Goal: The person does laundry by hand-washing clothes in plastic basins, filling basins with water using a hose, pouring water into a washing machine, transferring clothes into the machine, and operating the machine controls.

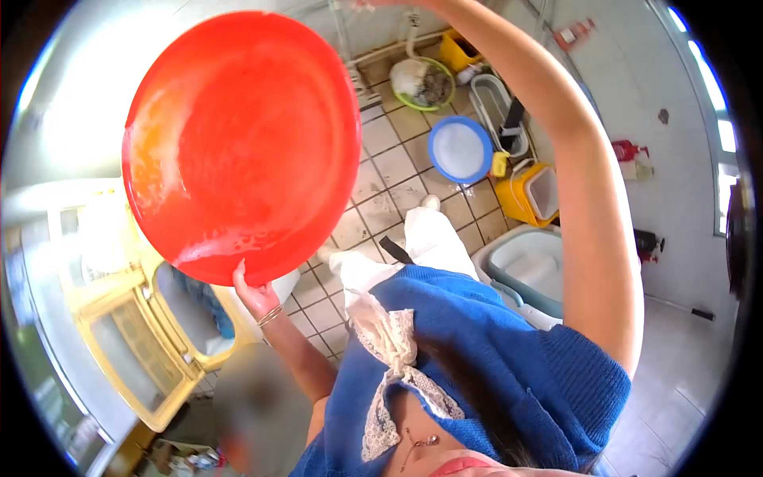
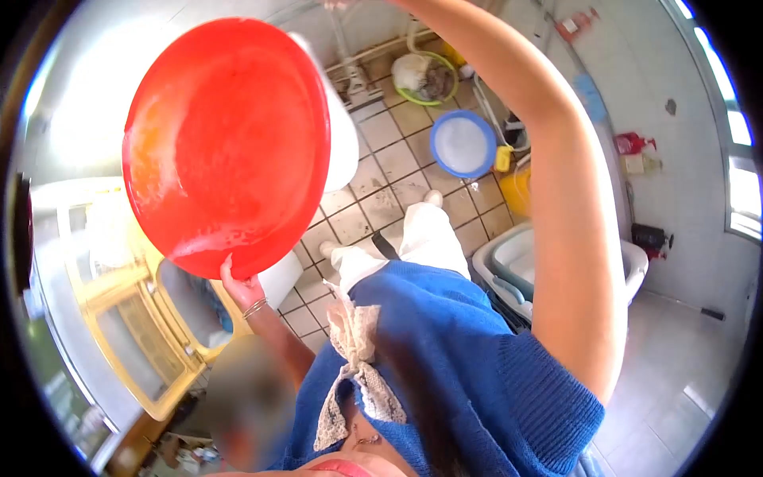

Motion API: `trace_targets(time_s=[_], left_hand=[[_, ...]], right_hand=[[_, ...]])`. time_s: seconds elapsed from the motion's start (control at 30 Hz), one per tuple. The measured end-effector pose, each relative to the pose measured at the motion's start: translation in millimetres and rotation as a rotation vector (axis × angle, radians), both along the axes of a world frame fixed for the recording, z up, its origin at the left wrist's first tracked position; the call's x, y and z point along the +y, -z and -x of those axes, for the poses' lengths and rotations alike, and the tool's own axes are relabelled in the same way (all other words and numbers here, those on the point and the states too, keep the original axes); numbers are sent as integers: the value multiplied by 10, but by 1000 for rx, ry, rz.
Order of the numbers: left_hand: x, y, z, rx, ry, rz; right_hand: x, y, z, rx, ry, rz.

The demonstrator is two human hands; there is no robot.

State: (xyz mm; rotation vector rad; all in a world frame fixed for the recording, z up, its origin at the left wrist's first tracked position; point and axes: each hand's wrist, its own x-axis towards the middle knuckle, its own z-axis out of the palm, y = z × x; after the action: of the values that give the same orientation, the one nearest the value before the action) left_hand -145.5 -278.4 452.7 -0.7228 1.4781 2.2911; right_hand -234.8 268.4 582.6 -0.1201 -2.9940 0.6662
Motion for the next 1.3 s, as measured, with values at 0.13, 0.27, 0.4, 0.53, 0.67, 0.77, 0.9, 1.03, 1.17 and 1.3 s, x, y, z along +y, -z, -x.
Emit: trace_targets(time_s=[0.13, 0.27, 0.4, 0.53, 0.67, 0.77, 0.9, 1.03, 1.17, 1.3], left_hand=[[1205, 30, -211, -61, 120, 124], [2008, 461, -308, -193, 281, 51], [2682, 698, -394, -239, 346, -12], [2784, 1507, -347, -298, 205, -3], [2764, 2319, -183, -265, 167, 8], [2254, 3474, 191, -35, 311, -10], [1887, 4062, 798, -225, 220, 264], [1555, 4435, 983, -171, 107, 239], [1860, 4440, 626, -253, -21, 438], [2253, 4746, -348, -653, -170, 805]], right_hand=[[1468, 810, -2008, -136, 375, 17], [2432, 2372, -3870, -341, 745, 215], [2081, 3125, -4995, -516, 789, 631], [1376, 3422, -5608, -594, 825, 972], [694, 3387, -6220, -664, 1167, 909], [307, 3694, -6646, -782, 1440, 993], [19, 4398, -6929, -1029, 1522, 1032], [127, 4944, -6886, -910, 1414, 1049], [524, 5590, -7171, -651, 1038, 773], [1182, 5641, -6990, -642, 1454, 1026]])
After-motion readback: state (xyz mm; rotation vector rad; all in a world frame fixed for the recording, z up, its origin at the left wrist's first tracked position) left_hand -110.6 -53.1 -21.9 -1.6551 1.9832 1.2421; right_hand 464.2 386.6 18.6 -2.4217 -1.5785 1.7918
